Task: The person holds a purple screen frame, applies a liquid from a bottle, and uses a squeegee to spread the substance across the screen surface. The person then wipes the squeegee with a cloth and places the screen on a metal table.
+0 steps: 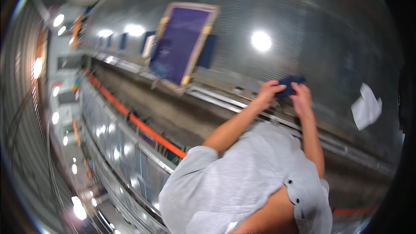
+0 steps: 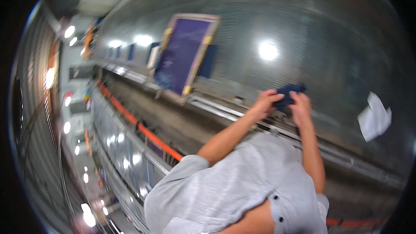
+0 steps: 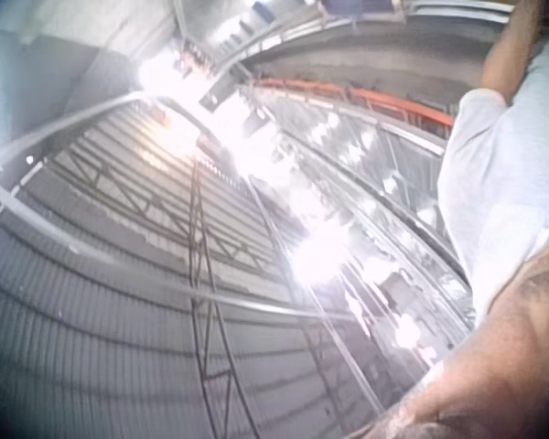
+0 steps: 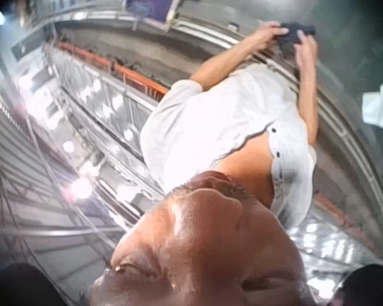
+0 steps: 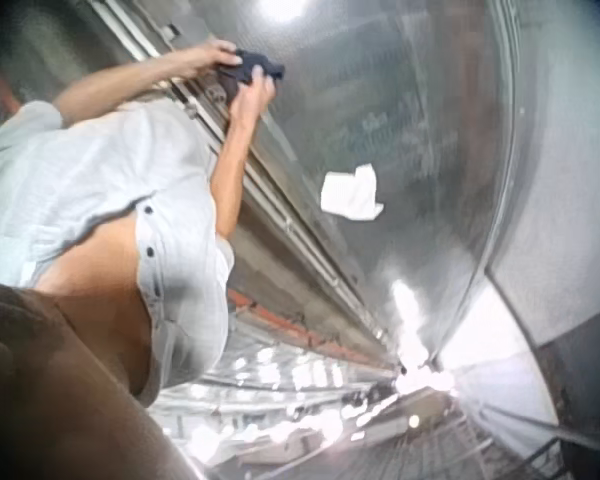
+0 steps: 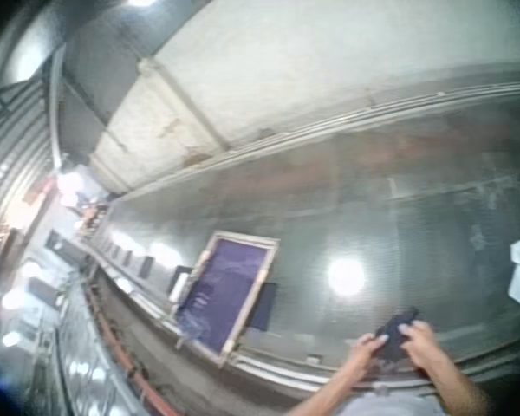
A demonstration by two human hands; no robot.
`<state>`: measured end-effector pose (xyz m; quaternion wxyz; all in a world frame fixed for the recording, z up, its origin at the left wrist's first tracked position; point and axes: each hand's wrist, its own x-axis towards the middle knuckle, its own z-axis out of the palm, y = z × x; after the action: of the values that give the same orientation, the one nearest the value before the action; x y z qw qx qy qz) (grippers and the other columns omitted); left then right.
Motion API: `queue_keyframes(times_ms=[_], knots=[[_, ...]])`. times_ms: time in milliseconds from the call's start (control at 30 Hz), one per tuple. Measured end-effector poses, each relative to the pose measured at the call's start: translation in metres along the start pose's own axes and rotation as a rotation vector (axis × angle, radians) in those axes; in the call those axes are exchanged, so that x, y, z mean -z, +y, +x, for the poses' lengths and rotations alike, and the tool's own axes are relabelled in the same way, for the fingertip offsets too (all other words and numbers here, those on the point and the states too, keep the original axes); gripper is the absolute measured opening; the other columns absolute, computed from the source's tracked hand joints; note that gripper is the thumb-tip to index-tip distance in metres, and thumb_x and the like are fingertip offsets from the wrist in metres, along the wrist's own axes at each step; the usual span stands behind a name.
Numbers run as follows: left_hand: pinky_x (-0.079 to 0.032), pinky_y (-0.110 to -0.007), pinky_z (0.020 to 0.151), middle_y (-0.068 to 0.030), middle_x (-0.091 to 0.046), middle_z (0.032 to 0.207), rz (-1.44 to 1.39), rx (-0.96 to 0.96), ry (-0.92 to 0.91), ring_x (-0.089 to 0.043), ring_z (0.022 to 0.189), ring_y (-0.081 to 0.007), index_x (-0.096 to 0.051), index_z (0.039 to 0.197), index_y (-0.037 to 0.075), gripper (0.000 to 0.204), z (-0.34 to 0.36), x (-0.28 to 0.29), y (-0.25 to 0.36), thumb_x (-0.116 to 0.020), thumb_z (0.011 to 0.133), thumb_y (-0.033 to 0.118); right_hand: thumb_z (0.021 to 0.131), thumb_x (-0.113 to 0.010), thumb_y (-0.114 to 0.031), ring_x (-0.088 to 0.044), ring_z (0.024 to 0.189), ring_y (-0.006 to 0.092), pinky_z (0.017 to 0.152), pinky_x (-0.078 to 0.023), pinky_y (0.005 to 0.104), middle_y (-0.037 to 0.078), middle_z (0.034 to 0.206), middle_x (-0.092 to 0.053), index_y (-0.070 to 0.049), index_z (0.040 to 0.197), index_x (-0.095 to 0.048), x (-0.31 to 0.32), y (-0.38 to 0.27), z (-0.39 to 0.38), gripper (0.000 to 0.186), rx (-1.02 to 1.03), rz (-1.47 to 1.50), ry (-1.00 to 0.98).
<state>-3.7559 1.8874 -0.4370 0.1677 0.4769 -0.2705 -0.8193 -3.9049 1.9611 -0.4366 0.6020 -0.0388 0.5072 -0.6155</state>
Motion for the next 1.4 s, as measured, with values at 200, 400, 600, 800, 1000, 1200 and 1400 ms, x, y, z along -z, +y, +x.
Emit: queue_keyframes(times_ms=[200,400,600,800,1000,1200,1400], knots=[[-0.052,-0.039,0.083,-0.0040,-0.063,0.099,-0.357,-0.236,-0.118,-0.060,0.095,-0.0165,-0.057,0.105,0.008,0.021,0.008,-0.013,0.046,-0.067,0.087,0.011,0.097,-0.052,-0.016,-0.059,0.111,0.0213,0.095,-0.047,0.0370,0.013,0.121,-0.060,0.003,0.123,-0.053,-0.029,-0.067,-0.009,0.033,0.187,0.152,-0.044],[-0.049,-0.041,0.093,-0.0091,-0.063,0.109,-0.351,0.111,-0.085,-0.063,0.097,-0.0225,-0.055,0.108,0.006,0.025,0.010,0.010,-0.016,-0.066,0.086,0.007,0.097,-0.047,-0.047,-0.050,0.125,0.0260,0.107,-0.036,0.0444,0.012,0.137,-0.051,-0.005,0.137,-0.043,0.001,-0.011,0.012,0.058,-0.192,0.464,0.071],[-0.052,-0.037,0.081,0.0001,-0.065,0.100,-0.228,0.325,0.044,-0.062,0.091,-0.0157,-0.057,0.101,0.015,0.018,0.033,0.026,-0.064,-0.067,0.087,0.009,0.089,-0.066,-0.021,-0.064,0.098,0.0222,0.089,-0.052,0.0379,0.012,0.110,-0.064,-0.002,0.121,-0.053,0.033,0.050,0.006,0.039,-0.271,0.197,0.204],[-0.053,-0.037,0.081,-0.0016,-0.065,0.100,-0.277,0.235,-0.031,-0.063,0.089,-0.0161,-0.058,0.104,0.012,0.016,0.032,0.027,-0.039,-0.065,0.089,0.012,0.083,-0.072,-0.017,-0.062,0.099,0.0214,0.082,-0.049,0.0383,0.010,0.109,-0.063,-0.003,0.115,-0.056,0.038,0.050,0.001,0.039,-0.258,0.248,0.355],[-0.052,-0.041,0.090,-0.0051,-0.066,0.104,-0.286,0.272,-0.117,-0.063,0.096,-0.0197,-0.058,0.106,0.010,0.018,0.027,0.034,-0.037,-0.064,0.090,0.012,0.083,-0.073,-0.020,-0.060,0.095,0.0182,0.082,-0.047,0.0367,0.008,0.108,-0.063,-0.006,0.111,-0.057,0.031,0.055,-0.005,0.036,-0.277,0.240,0.240],[-0.050,-0.043,0.095,-0.0064,-0.066,0.106,-0.599,0.122,-0.058,-0.062,0.103,-0.0232,-0.059,0.106,0.009,0.017,0.046,0.018,-0.030,-0.064,0.090,0.011,0.089,-0.064,-0.013,-0.061,0.097,0.0155,0.086,-0.048,0.0355,0.005,0.109,-0.063,-0.007,0.111,-0.057,0.017,0.037,-0.030,0.024,-0.129,0.057,0.105],[-0.051,-0.040,0.094,-0.0086,-0.065,0.107,-0.536,0.059,-0.106,-0.063,0.103,-0.0223,-0.057,0.109,0.005,0.020,0.048,0.027,-0.009,-0.063,0.091,0.009,0.089,-0.064,-0.012,-0.059,0.103,0.0175,0.090,-0.048,0.0380,0.006,0.112,-0.062,-0.006,0.114,-0.056,0.019,0.012,-0.034,0.027,-0.022,0.359,0.136]])
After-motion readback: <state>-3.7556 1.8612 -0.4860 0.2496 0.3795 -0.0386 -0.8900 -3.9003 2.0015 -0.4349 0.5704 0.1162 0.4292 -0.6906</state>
